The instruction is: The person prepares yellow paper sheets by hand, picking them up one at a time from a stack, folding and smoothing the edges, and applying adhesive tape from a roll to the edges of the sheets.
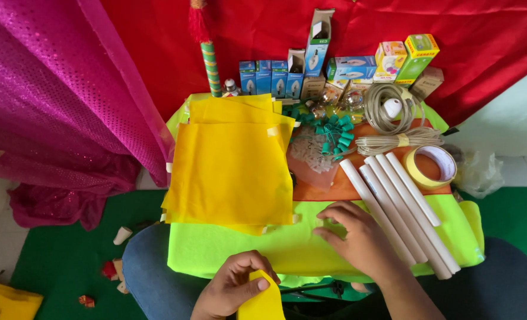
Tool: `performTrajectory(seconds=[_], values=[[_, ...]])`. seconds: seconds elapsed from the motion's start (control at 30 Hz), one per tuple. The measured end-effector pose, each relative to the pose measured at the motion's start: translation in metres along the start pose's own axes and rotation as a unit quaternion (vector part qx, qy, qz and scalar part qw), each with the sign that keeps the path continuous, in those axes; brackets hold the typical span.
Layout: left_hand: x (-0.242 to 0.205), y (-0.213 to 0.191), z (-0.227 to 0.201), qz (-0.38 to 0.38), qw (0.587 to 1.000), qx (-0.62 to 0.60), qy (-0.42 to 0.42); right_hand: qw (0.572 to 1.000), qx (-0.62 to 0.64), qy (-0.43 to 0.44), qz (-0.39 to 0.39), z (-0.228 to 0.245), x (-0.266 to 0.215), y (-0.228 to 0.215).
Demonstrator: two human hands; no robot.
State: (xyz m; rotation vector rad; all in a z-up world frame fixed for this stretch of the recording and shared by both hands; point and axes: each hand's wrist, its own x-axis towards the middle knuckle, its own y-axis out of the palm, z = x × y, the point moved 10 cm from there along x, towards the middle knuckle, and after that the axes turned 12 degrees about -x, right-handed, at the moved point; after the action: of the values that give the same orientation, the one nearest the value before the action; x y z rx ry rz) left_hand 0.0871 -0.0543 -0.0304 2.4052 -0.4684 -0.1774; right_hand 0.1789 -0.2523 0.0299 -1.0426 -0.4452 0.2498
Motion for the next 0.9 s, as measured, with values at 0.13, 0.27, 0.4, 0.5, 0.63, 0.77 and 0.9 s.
performTrajectory(seconds=[0.13,0.27,0.4,0.5,0.63,0.77,0.9], values=[[0.002,0.0,-0.001,0.009,0.999,0.036,0.01,1.0,0.0,-0.024,-0.01,0.002,0.002,0.004],[0.003,0.002,-0.003,0.027,0.998,0.048,0.024,0.999,0.026,-0.02,-0.02,0.005,0.004,0.0],[0.004,0.0,-0.001,0.016,0.999,0.04,0.011,0.995,0.093,-0.031,-0.019,0.022,0.012,-0.011],[0.005,0.002,-0.003,0.014,0.998,0.058,0.008,0.989,0.133,-0.035,-0.056,0.021,0.013,-0.015],[0.004,-0.003,0.0,-0.007,0.999,0.05,-0.003,0.978,0.201,0.011,-0.064,0.009,0.004,-0.019],[0.004,-0.004,0.005,-0.003,0.999,0.039,-0.01,0.959,0.271,0.06,-0.057,-0.008,-0.011,-0.022],[0.005,-0.004,0.003,-0.013,0.999,0.044,-0.017,0.969,0.212,0.041,-0.12,-0.005,-0.028,-0.044]])
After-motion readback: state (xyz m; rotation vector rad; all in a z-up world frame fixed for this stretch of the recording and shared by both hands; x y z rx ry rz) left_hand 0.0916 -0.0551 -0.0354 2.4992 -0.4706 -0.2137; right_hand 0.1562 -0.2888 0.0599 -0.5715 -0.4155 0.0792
